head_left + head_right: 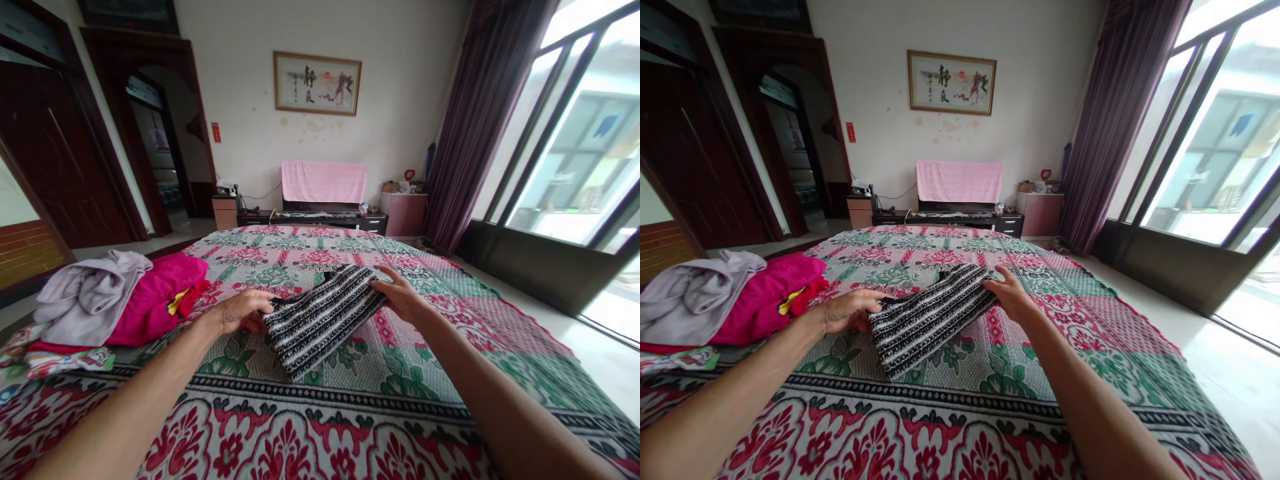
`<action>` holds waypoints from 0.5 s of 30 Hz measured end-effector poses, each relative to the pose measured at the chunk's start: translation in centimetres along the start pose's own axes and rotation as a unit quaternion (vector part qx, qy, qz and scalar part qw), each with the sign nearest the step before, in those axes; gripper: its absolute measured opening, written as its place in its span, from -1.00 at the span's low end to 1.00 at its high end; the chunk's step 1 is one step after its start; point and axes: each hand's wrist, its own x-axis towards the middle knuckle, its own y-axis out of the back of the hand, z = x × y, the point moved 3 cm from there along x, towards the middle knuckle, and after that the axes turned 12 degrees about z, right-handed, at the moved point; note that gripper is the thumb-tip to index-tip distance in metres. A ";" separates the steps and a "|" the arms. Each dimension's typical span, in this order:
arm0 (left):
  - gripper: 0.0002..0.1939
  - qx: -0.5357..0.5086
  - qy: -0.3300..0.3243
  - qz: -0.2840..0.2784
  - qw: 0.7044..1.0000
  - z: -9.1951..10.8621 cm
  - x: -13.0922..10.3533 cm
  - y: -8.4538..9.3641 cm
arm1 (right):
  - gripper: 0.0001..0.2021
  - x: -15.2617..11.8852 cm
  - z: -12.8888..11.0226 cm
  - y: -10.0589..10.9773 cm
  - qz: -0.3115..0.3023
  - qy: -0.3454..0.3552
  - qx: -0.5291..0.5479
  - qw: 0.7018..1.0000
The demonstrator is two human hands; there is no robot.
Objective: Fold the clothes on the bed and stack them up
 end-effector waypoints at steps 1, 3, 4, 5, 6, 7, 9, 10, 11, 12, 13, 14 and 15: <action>-0.58 0.021 -0.001 -0.025 0.999 0.2 -0.3 -0.3 | -0.24 0.3 0.2 0.0 0.024 0.009 0.015 1.000; -0.58 0.060 -0.004 -0.065 0.996 0.5 -0.8 -0.7 | -0.31 0.6 0.9 -0.1 0.052 0.012 0.026 0.998; -0.59 0.075 -0.005 -0.076 0.994 0.6 -0.9 -0.7 | -0.34 0.7 1.3 -0.1 0.058 0.008 0.021 0.998; -0.59 0.088 -0.005 -0.084 0.993 0.6 -0.9 -0.7 | -0.36 0.8 1.6 -0.1 0.061 0.001 0.011 0.998; -0.58 0.099 -0.003 -0.090 0.991 0.5 -0.9 -0.6 | -0.40 0.8 1.7 0.0 0.064 -0.008 -0.005 0.998; -0.58 0.110 -0.001 -0.094 0.990 0.5 -0.9 -0.5 | -0.44 0.7 1.8 0.1 0.064 -0.017 -0.026 0.997; -0.61 0.130 0.003 -0.097 0.987 0.4 -0.8 -0.4 | -0.56 0.4 1.6 0.4 0.037 -0.036 -0.077 0.996; -0.63 0.138 0.002 -0.099 0.985 0.4 -0.7 -0.4 | -0.61 0.2 1.4 0.6 0.009 -0.049 -0.105 0.993; -0.66 0.143 -0.003 -0.099 0.985 0.4 -0.8 -0.4 | -0.66 -0.1 1.2 0.8 -0.025 -0.064 -0.130 0.989; -0.68 0.146 -0.010 -0.097 0.984 0.5 -0.8 -0.4 | -0.67 -0.3 0.9 1.0 -0.058 -0.082 -0.150 0.984; -0.67 0.147 -0.022 -0.092 0.985 0.6 -0.8 -0.5 | -0.67 -0.5 0.7 1.3 -0.085 -0.098 -0.166 0.977; -0.63 0.148 -0.036 -0.084 0.985 0.8 -0.8 -0.6 | -0.66 -0.6 0.5 1.6 -0.101 -0.113 -0.176 0.973; -0.59 0.147 -0.054 -0.067 0.985 0.9 -0.8 -0.7 | -0.65 -0.6 0.4 2.0 -0.111 -0.124 -0.182 0.969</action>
